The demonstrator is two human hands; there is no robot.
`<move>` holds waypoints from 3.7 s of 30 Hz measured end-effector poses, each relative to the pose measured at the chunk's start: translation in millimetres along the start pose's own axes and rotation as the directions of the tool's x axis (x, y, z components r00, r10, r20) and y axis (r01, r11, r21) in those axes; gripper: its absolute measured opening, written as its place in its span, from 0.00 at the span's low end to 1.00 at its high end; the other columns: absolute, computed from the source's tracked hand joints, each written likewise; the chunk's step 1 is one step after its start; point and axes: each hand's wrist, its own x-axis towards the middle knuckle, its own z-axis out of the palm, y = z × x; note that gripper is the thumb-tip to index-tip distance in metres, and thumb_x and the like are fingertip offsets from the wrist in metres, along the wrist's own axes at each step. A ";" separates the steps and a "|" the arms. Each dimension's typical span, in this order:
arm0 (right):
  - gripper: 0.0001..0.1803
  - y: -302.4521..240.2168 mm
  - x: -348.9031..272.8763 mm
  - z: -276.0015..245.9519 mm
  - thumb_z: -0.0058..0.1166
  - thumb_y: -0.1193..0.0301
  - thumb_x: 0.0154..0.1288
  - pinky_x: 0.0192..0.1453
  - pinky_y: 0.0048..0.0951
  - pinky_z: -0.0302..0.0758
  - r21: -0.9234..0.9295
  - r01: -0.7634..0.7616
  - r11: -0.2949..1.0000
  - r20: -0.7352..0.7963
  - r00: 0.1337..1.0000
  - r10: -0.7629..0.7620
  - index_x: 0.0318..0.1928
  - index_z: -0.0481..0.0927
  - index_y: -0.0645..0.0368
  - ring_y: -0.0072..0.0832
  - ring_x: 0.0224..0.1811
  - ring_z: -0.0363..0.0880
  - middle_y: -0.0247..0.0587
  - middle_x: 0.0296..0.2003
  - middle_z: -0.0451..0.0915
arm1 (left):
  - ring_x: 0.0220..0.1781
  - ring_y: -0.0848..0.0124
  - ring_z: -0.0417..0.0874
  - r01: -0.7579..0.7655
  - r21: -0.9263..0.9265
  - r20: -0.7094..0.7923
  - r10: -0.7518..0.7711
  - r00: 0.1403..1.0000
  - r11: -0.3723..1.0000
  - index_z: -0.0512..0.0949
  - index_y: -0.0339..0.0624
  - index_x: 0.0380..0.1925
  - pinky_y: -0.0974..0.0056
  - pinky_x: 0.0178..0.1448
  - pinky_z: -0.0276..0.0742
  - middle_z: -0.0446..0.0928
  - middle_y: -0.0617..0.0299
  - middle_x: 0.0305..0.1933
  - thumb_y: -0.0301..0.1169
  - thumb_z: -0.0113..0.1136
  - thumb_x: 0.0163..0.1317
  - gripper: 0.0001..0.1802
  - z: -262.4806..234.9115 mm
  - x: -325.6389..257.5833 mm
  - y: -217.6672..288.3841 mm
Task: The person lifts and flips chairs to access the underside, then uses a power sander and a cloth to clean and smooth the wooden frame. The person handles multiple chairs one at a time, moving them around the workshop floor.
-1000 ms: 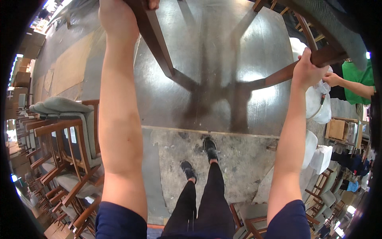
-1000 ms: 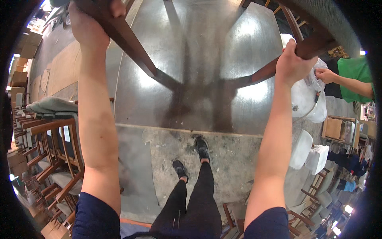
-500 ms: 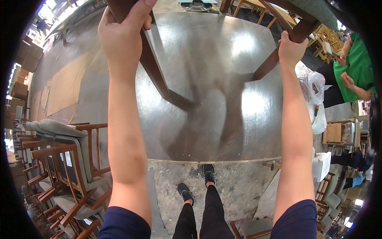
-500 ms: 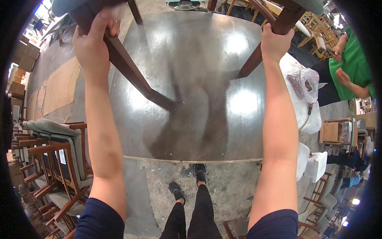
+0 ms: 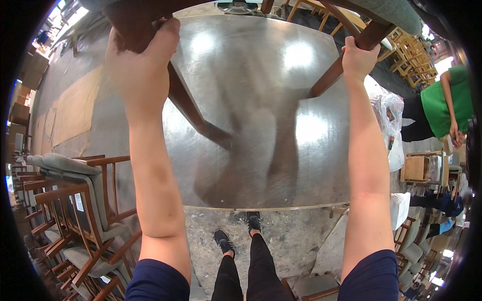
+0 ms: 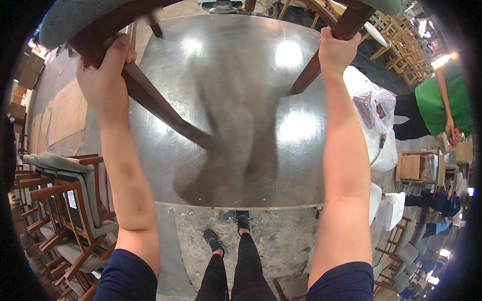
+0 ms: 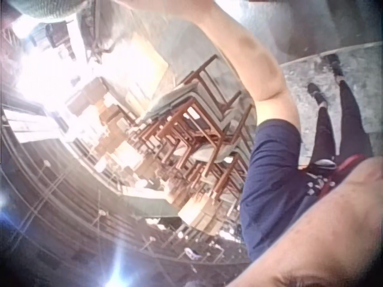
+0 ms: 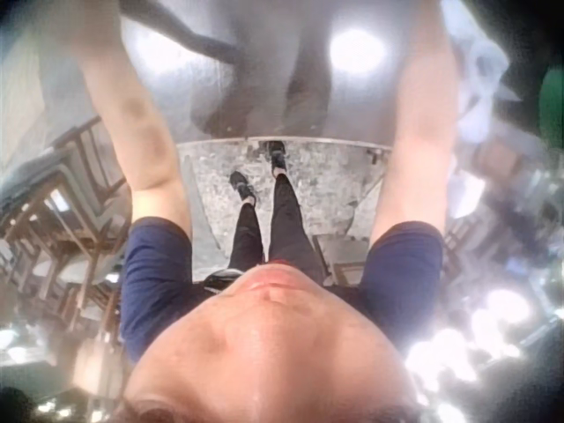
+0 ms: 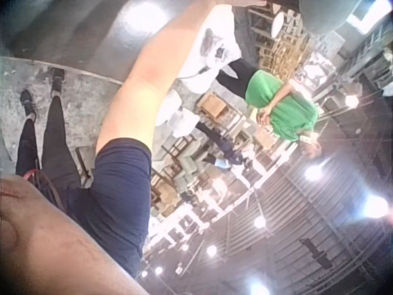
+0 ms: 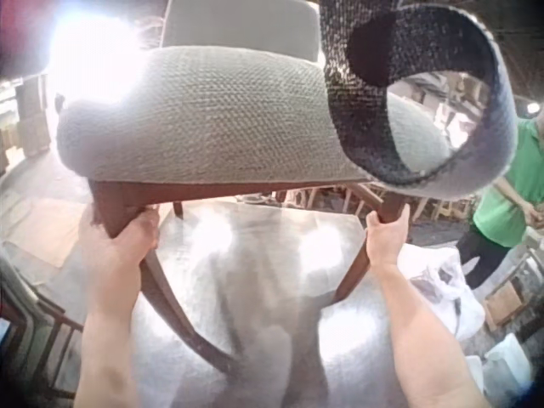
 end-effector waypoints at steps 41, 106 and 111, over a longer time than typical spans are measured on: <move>0.26 31.5 41.1 20.0 0.72 0.68 0.62 0.38 0.30 0.84 0.091 0.070 0.993 0.080 0.994 -0.077 0.53 0.72 0.66 0.28 0.26 0.89 0.39 0.25 0.87 | 0.29 0.74 0.76 -0.056 0.085 -0.134 0.067 0.989 0.995 0.83 0.40 0.34 0.65 0.42 0.72 0.78 0.66 0.27 0.26 0.72 0.67 0.05 41.5 -26.6 15.9; 0.27 -262.4 -77.2 -299.0 0.76 0.51 0.69 0.38 0.30 0.76 0.133 -0.702 0.700 0.418 0.680 0.602 0.56 0.83 0.56 0.24 0.39 0.83 0.34 0.38 0.85 | 0.82 0.47 0.70 0.919 -0.027 0.260 -0.885 0.386 0.393 0.64 0.34 0.81 0.43 0.84 0.67 0.68 0.42 0.81 0.53 0.70 0.72 0.48 -147.5 22.4 201.9; 0.33 -133.2 -197.5 -361.5 0.71 0.48 0.71 0.58 0.44 0.83 -0.349 -0.719 0.602 0.392 0.472 0.790 0.62 0.82 0.63 0.39 0.53 0.88 0.52 0.51 0.89 | 0.83 0.44 0.69 0.937 0.029 0.422 -0.854 0.304 0.347 0.58 0.33 0.84 0.38 0.82 0.70 0.64 0.40 0.84 0.57 0.65 0.73 0.52 -110.3 33.1 207.1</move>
